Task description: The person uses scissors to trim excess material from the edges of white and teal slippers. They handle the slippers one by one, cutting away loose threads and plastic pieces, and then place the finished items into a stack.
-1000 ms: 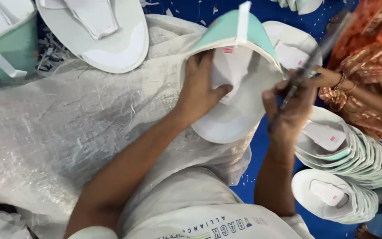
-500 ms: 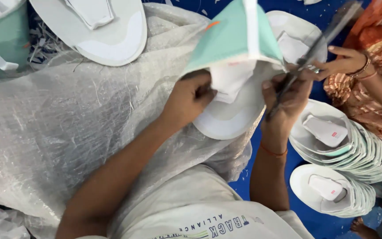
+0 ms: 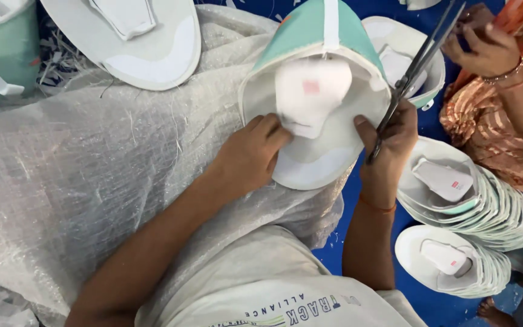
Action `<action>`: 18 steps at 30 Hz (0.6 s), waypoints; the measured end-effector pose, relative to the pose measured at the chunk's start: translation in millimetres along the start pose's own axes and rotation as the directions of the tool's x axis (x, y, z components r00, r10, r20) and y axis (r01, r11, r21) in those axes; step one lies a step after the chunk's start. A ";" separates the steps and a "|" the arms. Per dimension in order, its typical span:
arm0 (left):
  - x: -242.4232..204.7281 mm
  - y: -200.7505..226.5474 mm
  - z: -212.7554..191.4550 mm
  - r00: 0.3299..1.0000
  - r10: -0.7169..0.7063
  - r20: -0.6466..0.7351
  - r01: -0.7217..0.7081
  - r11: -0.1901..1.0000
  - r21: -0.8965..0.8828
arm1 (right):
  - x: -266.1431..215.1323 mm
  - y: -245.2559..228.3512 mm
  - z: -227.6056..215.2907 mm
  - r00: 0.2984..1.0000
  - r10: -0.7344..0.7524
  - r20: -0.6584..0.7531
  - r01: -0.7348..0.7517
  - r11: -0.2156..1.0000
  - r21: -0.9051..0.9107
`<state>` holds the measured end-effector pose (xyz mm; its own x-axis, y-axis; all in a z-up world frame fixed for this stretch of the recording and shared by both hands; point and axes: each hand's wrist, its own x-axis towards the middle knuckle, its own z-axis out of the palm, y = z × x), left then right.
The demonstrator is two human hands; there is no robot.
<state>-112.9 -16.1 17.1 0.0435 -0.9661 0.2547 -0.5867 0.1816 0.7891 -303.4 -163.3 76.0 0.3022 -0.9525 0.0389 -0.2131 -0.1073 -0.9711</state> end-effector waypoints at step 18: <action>79.4 25.7 39.7 0.923 -0.119 -0.367 0.088 0.991 -0.099 | -17.3 16.4 4.5 0.988 -0.103 0.116 0.113 0.991 -0.079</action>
<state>-156.6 -95.5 35.4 0.4067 -0.8454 0.3463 -0.4976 0.1129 0.8600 -308.0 -147.3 58.3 0.4284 -0.8967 0.1111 -0.2502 -0.2359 -0.9390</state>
